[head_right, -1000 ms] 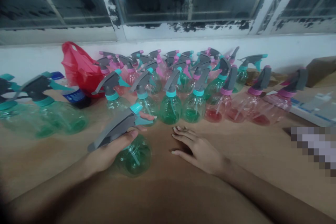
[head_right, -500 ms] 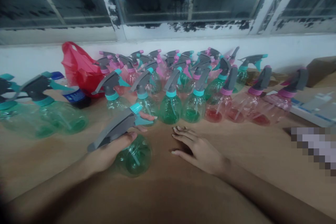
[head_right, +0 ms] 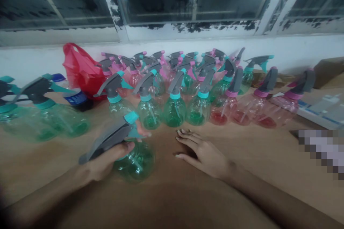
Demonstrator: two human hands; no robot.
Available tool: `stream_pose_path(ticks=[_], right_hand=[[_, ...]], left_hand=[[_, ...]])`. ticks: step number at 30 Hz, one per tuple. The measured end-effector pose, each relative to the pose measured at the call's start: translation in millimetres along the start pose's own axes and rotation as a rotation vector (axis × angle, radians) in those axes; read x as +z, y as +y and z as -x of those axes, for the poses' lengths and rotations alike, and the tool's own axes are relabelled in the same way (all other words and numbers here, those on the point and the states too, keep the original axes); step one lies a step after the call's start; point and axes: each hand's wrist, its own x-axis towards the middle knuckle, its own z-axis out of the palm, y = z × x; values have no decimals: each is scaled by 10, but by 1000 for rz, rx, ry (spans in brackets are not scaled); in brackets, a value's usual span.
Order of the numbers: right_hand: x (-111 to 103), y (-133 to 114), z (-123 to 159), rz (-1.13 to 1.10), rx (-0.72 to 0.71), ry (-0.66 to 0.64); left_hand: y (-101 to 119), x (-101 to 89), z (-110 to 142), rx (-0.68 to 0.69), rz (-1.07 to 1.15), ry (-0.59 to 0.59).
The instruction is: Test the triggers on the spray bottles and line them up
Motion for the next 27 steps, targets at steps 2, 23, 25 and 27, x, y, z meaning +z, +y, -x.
stream_pose_path(ticks=[2, 23, 25, 27], right_hand=[[-2, -1, -1, -12, 1, 10], [-11, -468, -12, -158, 30, 11], [-29, -652, -82, -185, 29, 35], [-40, -841, -181, -206, 16, 87]], left_hand=[[49, 14, -20, -2, 48, -3], [110, 123, 68, -13, 30, 87], [113, 117, 94, -17, 44, 81], [115, 99, 127, -25, 22, 81]])
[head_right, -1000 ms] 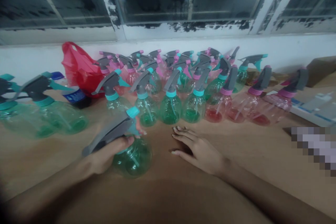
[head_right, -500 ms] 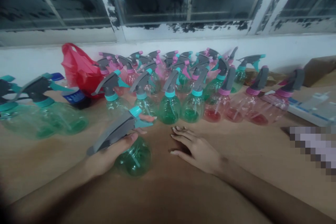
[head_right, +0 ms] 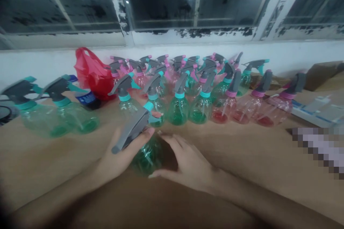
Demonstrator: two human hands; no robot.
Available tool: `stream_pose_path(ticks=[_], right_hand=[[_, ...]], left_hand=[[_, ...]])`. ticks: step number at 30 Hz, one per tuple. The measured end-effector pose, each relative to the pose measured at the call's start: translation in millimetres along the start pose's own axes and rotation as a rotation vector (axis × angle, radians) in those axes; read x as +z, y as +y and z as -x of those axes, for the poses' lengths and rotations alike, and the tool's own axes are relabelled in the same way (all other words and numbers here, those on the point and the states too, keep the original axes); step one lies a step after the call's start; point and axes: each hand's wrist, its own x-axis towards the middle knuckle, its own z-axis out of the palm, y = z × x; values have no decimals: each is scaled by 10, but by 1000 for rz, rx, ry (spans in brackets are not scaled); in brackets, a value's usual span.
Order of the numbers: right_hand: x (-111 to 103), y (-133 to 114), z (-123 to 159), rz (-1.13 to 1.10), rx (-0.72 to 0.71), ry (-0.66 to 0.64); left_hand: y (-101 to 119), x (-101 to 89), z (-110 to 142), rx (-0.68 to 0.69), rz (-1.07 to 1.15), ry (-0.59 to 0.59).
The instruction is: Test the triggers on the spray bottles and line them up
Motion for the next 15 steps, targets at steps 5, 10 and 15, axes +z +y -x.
stream_pose_path(ticks=[5, 10, 15], right_hand=[[174, -394, -260, -58, -47, 64], [413, -659, -473, -64, -79, 66], [600, -852, -747, -26, -68, 41]], left_hand=[[-20, -124, 119, 12, -45, 18], [-153, -420, 294, 4, -86, 110], [-428, -813, 532, -54, -192, 102]])
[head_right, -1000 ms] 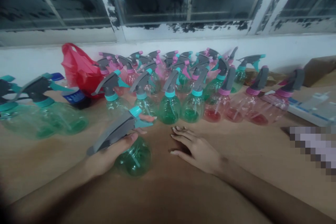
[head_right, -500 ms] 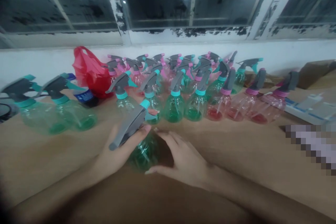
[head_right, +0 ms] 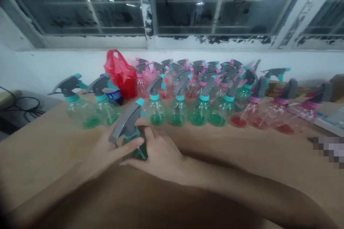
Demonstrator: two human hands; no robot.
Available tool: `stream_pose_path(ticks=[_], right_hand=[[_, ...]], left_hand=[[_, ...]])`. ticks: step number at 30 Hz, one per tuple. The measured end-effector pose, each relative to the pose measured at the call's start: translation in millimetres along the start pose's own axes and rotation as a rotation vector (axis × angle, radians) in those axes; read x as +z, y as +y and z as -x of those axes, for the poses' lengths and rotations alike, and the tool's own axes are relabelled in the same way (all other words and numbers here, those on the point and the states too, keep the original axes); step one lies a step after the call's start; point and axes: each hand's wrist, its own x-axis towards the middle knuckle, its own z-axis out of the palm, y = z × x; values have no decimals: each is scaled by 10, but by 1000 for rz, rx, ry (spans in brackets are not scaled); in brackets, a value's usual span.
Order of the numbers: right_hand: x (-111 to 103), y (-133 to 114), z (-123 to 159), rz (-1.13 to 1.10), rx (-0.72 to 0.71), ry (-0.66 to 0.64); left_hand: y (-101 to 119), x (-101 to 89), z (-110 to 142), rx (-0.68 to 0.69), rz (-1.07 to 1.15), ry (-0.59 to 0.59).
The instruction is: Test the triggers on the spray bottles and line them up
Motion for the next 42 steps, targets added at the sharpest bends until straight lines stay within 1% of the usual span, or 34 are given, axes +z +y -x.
stream_pose_path(ticks=[1, 3, 6, 7, 9, 11, 15, 17, 20, 25, 31, 33, 36, 39, 41, 42], right_hand=[[34, -21, -74, 26, -5, 5], [98, -48, -233, 101, -29, 33], [193, -49, -477, 238, -65, 90], [225, -42, -551, 275, -74, 105], [286, -22, -685, 332, -85, 125], [336, -4, -796, 363, -80, 142], [394, 12, -955, 366, -29, 152], [409, 21, -1008, 353, 10, 157], [423, 48, -1064, 347, 48, 181], [417, 93, -1119, 337, 21, 199], [420, 94, -1166, 291, 18, 207], [413, 65, -1123, 265, 18, 209], [334, -7, -937, 231, 3, 196], [150, -34, -671, 255, 0, 182], [-5, 15, -529, 295, 44, 193], [-81, 59, -481, 342, 88, 205]], left_hand=[[-88, -64, 50, -15, -2, -15], [-283, -177, 162, -39, -1, 14], [-594, -308, 322, -125, 1, 84], [-688, -343, 363, -165, -4, 79], [-838, -405, 415, -269, -12, 95], [-922, -454, 425, -312, -21, 99], [-941, -501, 361, -311, -9, 58], [-939, -490, 316, -306, 5, 38], [-974, -444, 264, -287, 17, 53], [-1051, -387, 239, -261, 31, 56], [-1038, -385, 249, -257, 49, 43], [-1023, -385, 257, -256, 53, 42], [-1008, -386, 265, -247, 59, 34], [-996, -385, 254, -231, 78, 12], [-975, -376, 230, -220, 83, -2], [-956, -368, 214, -212, 83, -9]])
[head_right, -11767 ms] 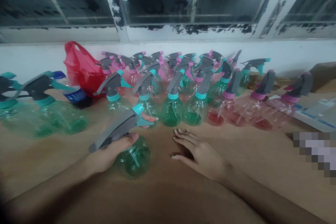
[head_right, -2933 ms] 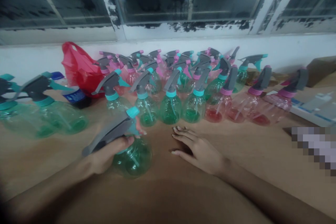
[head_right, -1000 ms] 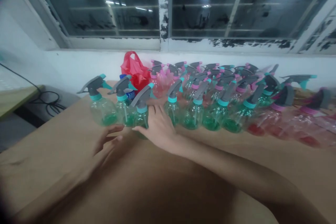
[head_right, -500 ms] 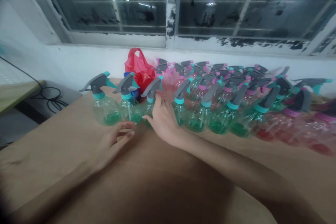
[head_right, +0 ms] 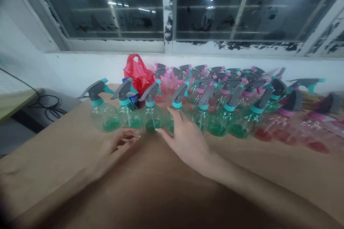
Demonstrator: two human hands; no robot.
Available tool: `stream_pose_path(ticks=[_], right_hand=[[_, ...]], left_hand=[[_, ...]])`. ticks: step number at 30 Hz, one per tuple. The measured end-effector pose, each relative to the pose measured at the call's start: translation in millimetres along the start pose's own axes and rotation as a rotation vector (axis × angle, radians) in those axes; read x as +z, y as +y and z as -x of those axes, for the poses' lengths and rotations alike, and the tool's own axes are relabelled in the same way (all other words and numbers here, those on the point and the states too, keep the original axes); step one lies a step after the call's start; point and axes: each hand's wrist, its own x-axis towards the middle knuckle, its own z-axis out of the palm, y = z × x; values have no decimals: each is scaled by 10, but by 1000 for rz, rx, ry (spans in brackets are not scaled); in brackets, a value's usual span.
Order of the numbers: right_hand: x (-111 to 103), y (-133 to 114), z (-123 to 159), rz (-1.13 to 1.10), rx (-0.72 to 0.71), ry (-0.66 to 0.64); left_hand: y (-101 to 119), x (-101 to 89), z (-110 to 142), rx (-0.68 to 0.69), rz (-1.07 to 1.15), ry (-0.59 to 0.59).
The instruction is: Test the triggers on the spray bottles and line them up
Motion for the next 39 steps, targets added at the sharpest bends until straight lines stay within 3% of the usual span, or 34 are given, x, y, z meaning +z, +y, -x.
stream_pose_path(ticks=[6, 18, 23, 32, 39], right_hand=[[-127, 337, -53, 201, 130, -13], [290, 334, -267, 87, 230, 30], [331, 334, -273, 145, 251, 11], [112, 96, 271, 216, 88, 18], [-96, 44, 689, 160, -16, 41]], left_hand=[[208, 109, -79, 44, 12, -66], [389, 185, -44, 21, 78, -149], [459, 157, -25, 25, 91, -154], [632, 318, -90, 38, 99, -59], [1076, 604, -80, 193, 84, -123]])
